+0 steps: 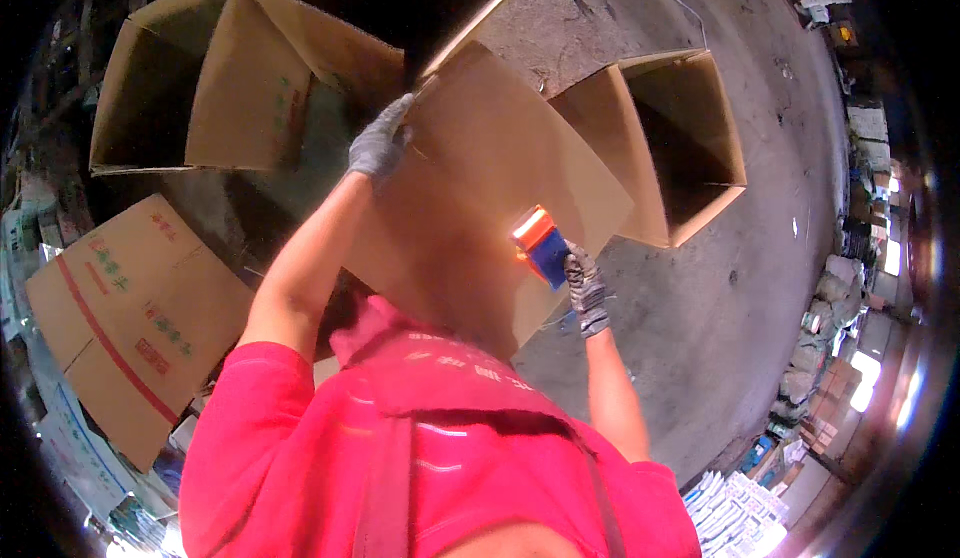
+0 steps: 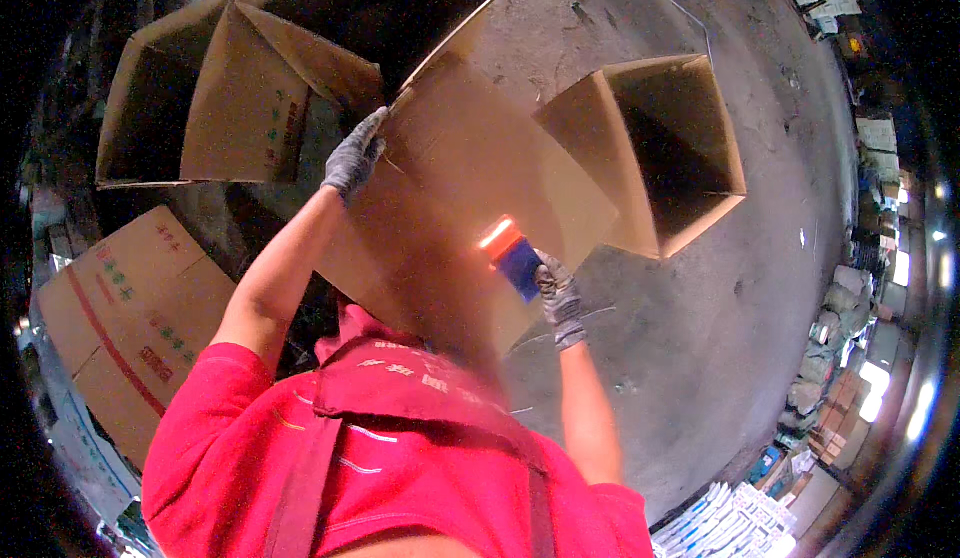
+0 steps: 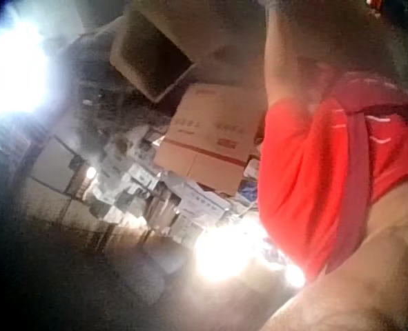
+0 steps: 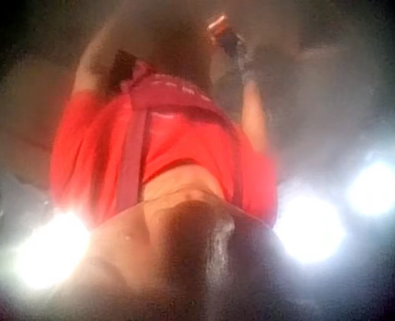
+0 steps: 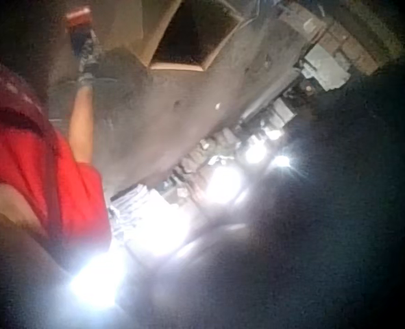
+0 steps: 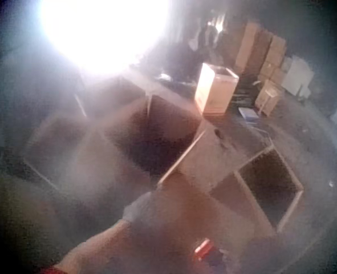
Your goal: The person assembles multiple cardboard boxes by folding the flaps and sealing the seams with a handheld tape dispenser. They repeatedly pick up flat-packed boxes, form them into rectangular containers, and apply tape to secure the structure.
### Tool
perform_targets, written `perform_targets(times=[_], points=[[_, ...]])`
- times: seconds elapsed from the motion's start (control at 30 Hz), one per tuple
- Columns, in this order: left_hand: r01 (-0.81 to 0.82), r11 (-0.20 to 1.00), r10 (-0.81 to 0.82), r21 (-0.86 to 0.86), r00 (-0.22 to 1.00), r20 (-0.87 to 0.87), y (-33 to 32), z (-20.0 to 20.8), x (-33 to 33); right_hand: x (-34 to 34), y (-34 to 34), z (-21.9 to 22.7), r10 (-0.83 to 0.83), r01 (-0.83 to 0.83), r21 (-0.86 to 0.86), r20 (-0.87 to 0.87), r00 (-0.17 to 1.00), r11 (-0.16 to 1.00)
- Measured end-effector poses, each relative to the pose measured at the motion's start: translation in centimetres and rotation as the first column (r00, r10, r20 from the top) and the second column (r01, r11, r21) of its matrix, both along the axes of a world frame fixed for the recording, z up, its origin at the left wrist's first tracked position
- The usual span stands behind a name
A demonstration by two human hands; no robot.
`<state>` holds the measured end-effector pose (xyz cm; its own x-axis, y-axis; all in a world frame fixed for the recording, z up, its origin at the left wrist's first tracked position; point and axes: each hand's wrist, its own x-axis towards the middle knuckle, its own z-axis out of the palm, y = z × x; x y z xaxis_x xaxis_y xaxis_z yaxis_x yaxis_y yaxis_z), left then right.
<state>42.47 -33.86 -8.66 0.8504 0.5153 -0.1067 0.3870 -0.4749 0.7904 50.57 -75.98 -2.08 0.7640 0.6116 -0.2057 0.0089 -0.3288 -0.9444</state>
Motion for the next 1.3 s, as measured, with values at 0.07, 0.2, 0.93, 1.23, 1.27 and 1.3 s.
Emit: perform_targets(times=[0.07,0.2,0.93,1.23,1.27,1.3], points=[[0.013,0.9,0.005,-0.436,0.999,0.041,1.5,0.1,0.3,0.1,-0.8,-1.0,-0.022,0.021,-0.02,-0.05,0.999,1.0],[-0.122,0.964,0.125,-0.237,0.992,-0.003,0.8,0.2,0.3,1.5,-1.4,-1.9,0.009,-0.025,-0.123,-0.135,0.991,0.992],[0.233,0.957,-0.179,0.173,0.943,-0.281,-12.1,7.7,2.1,1.1,5.0,5.2,0.186,-0.184,0.028,-0.175,0.967,0.983],[-0.124,0.859,0.204,0.497,0.973,-0.11,11.8,7.2,-0.9,2.2,13.4,5.4,0.266,-0.255,-0.183,0.039,0.963,0.95],[-0.142,0.869,0.227,0.473,0.966,-0.127,12.0,6.7,-0.9,2.3,14.0,5.5,0.287,-0.26,-0.223,0.096,0.953,0.939],[-0.16,0.879,0.248,0.45,0.958,-0.145,11.9,5.9,-0.7,2.6,14.1,4.4,0.268,-0.249,-0.234,0.054,0.962,0.94]])
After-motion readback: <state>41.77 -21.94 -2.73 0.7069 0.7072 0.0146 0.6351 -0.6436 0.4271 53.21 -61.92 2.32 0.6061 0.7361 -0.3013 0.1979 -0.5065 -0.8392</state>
